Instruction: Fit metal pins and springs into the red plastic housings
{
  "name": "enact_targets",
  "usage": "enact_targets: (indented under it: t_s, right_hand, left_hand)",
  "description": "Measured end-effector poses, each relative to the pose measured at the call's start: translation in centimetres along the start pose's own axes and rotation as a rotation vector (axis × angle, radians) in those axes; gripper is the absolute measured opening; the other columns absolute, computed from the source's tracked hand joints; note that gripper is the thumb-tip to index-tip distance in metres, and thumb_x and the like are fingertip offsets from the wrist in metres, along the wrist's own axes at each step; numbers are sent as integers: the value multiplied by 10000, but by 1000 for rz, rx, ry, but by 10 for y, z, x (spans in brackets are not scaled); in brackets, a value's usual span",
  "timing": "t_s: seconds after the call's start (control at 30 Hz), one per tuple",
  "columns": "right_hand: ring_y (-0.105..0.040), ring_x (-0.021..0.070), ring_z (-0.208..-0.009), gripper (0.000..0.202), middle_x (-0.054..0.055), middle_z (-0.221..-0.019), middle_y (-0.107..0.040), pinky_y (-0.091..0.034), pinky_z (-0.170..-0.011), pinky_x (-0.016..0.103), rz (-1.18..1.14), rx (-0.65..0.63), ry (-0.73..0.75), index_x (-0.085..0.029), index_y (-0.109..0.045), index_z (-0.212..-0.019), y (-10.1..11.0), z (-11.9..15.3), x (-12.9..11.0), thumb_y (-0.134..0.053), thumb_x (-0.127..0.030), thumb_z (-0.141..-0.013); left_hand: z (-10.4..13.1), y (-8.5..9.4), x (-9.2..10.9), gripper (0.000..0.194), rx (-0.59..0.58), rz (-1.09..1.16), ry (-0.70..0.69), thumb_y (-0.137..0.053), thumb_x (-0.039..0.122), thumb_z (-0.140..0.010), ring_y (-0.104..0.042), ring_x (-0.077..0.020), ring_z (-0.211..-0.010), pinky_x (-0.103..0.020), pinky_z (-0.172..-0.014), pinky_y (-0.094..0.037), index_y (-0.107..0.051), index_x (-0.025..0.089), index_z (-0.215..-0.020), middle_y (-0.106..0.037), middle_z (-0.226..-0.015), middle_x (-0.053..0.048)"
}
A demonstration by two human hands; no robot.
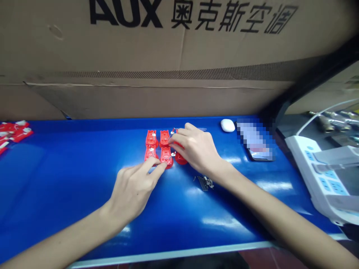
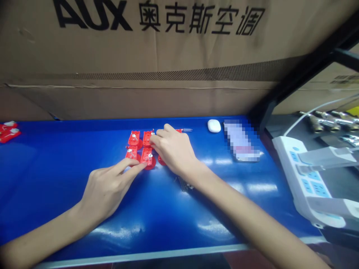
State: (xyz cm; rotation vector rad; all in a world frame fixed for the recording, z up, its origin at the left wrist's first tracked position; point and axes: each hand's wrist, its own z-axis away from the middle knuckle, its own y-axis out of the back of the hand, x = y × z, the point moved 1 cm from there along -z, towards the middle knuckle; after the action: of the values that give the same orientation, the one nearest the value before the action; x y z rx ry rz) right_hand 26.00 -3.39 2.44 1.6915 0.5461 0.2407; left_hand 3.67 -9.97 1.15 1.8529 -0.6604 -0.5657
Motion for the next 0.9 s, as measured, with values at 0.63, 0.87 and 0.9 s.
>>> enact_targets:
  t_s: [0.63, 0.87, 0.9]
  right_hand:
    - [-563, 227, -976, 279, 62, -1004, -786, -287, -645, 352, -42, 64, -10, -221, -802, -1028, -4, 3, -2, -552, -272, -1141]
    - [-573, 216, -899, 175, 33, -922, -771, -365, -699, 337, -149, 165, -56, -248, -816, -1076, 14, 22, 8, -661, -325, -1096]
    - [-572, 213, -877, 161, 26, -896, -765, -375, -703, 334, -171, 182, -71, -249, -818, -1073, 18, 26, 11, -676, -324, -1087]
  left_hand:
    - [1, 0, 0, 333, 31, 25, -5, -544, 107, -1105, -683, -171, -642, -311, -550, -412, -744, 219, -1346, -832, -1181, -47]
    - [3, 0, 0, 313, 5, 14, 3, -572, 118, -1103, -686, -170, -637, -324, -540, -435, -738, 234, -1341, -827, -1171, -31]
    - [3, -1, 1, 313, 10, 16, 4, -570, 118, -1103, -685, -173, -632, -328, -533, -434, -739, 236, -1338, -827, -1162, -30]
